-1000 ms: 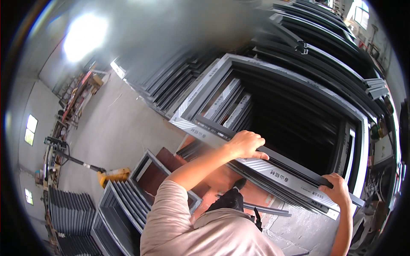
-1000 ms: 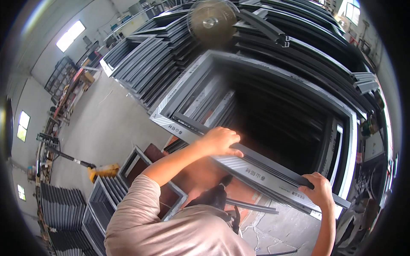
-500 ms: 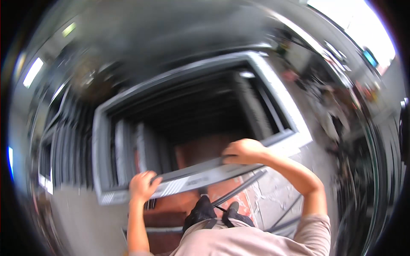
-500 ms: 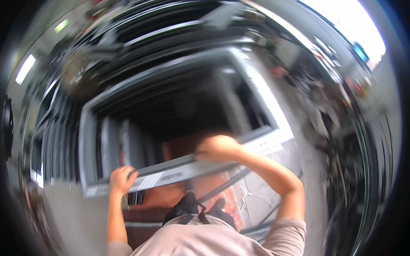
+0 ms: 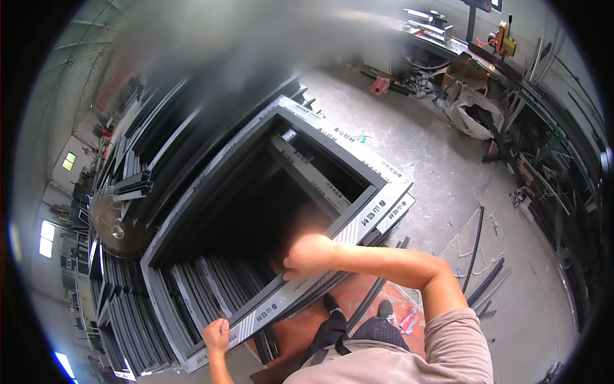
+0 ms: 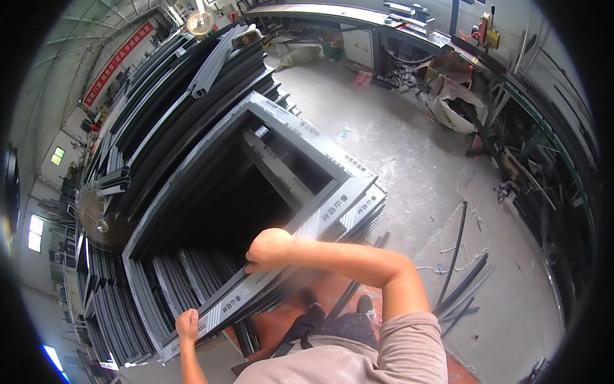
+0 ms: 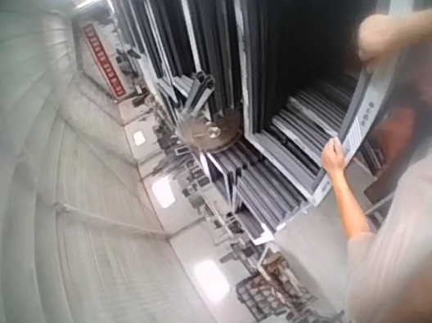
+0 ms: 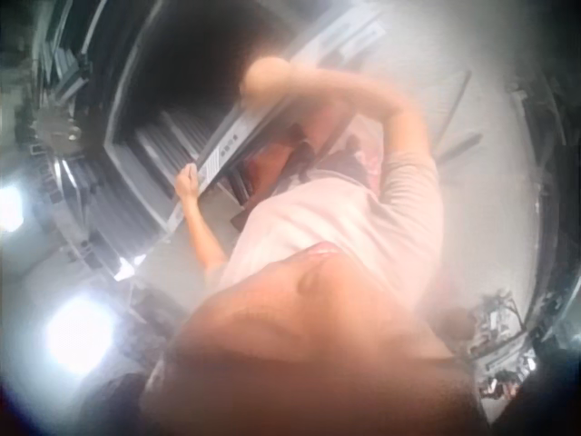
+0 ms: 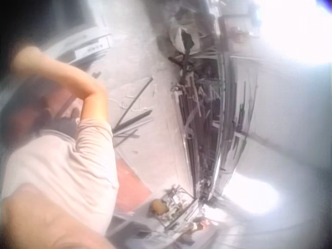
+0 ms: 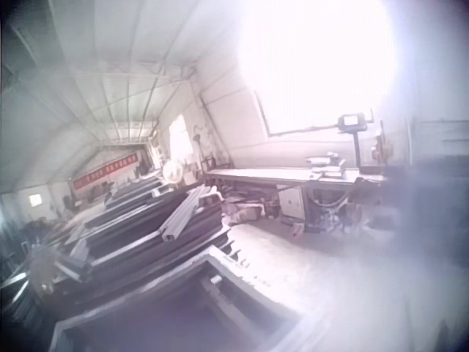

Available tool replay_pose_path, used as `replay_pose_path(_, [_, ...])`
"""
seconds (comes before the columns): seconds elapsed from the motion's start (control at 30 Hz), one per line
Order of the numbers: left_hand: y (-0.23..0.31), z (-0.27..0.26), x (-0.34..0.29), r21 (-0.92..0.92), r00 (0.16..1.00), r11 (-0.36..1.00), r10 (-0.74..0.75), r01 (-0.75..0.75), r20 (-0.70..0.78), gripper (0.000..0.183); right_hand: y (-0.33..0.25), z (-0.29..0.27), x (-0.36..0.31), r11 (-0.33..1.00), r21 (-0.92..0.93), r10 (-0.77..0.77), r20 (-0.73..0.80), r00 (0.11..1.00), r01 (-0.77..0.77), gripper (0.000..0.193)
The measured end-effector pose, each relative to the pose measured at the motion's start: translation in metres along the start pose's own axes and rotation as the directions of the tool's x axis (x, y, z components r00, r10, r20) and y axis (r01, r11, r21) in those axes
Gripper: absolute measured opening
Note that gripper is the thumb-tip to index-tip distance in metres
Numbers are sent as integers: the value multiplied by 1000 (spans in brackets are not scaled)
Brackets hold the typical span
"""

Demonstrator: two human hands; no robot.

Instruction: The person picks up long black strips one by one and places them inside the perimeter of metal window frames stacked on a floor.

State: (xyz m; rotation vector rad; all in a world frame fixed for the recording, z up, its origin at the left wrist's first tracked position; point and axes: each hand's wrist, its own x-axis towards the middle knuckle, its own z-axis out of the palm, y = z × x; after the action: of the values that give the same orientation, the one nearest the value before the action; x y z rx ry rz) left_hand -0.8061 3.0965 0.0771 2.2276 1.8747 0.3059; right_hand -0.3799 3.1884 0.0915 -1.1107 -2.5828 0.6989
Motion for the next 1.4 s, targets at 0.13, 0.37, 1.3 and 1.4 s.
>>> replay_pose_path(0.13, [-8, 2, 0, 30, 1000, 999, -23, 23, 16, 47, 1, 0, 0, 999, 23, -33, -16, 999, 33, 41])
replay_pose_path(0.37, [-9, 3, 1, 87, 998, 994, -61, 63, -19, 46, 6, 1, 1, 998, 28, -58, -14, 998, 58, 43])
replay_pose_path(1.3, [311, -34, 44, 470, 375, 588, 798, -659, -472, 37, -70, 96, -270, 851, 194, 434, -782, 447, -487, 52])
replay_pose_path(1.4, [374, 24, 22, 71, 325, 395, 833, -916, -448, 25, -88, 163, -323, 711, 369, 556, -816, 157, -598, 44])
